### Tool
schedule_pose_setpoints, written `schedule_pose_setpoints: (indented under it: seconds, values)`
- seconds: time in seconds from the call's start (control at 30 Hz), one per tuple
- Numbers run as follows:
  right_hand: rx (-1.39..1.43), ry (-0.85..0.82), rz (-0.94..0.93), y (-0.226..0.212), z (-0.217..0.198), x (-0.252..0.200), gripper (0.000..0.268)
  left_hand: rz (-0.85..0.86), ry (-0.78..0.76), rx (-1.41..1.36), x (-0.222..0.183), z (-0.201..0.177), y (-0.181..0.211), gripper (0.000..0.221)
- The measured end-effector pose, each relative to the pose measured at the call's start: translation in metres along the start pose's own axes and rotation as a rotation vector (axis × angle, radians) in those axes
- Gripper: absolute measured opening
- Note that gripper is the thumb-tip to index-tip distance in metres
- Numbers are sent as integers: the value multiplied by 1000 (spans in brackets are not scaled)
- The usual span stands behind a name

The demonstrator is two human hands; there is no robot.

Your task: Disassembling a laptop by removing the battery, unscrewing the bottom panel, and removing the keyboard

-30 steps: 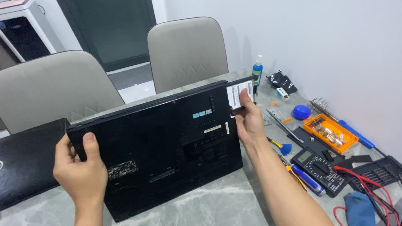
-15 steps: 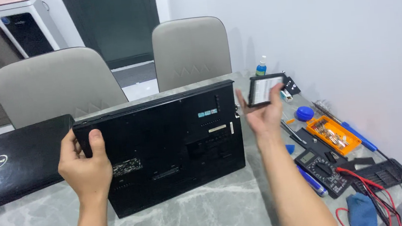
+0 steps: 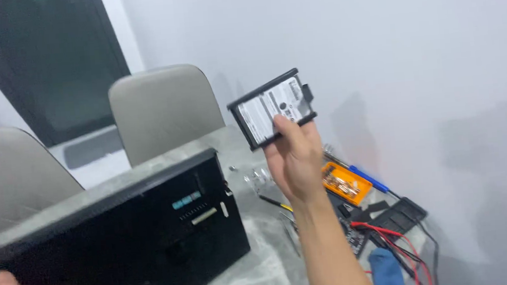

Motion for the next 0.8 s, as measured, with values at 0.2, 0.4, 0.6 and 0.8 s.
schedule_pose_setpoints:
  seconds: [0.2,0.4,0.6,0.8]
  values:
    - [51,-357,-151,-21,32,-37,42,-153,36,-155,24,-11,29,29]
    - [8,-486,-151,-29,52,-61,41,-130,7,128,33,-37,44,61]
    - [-821,-685,-1114,-53,72,-100,11,-238,31,251,37,-58,68,73]
    - [-845,-616,-1345,-59,74,-111,6,-348,22,294,27,-86,75,83]
Point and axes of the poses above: each hand's wrist, its own x-axis towards the middle knuckle, its own z-axis out of the palm, y = z × x, the point moved 7 cm from there along x, towards the middle knuckle, and after that the axes turned 11 degrees about y, right-handed, at the moved point
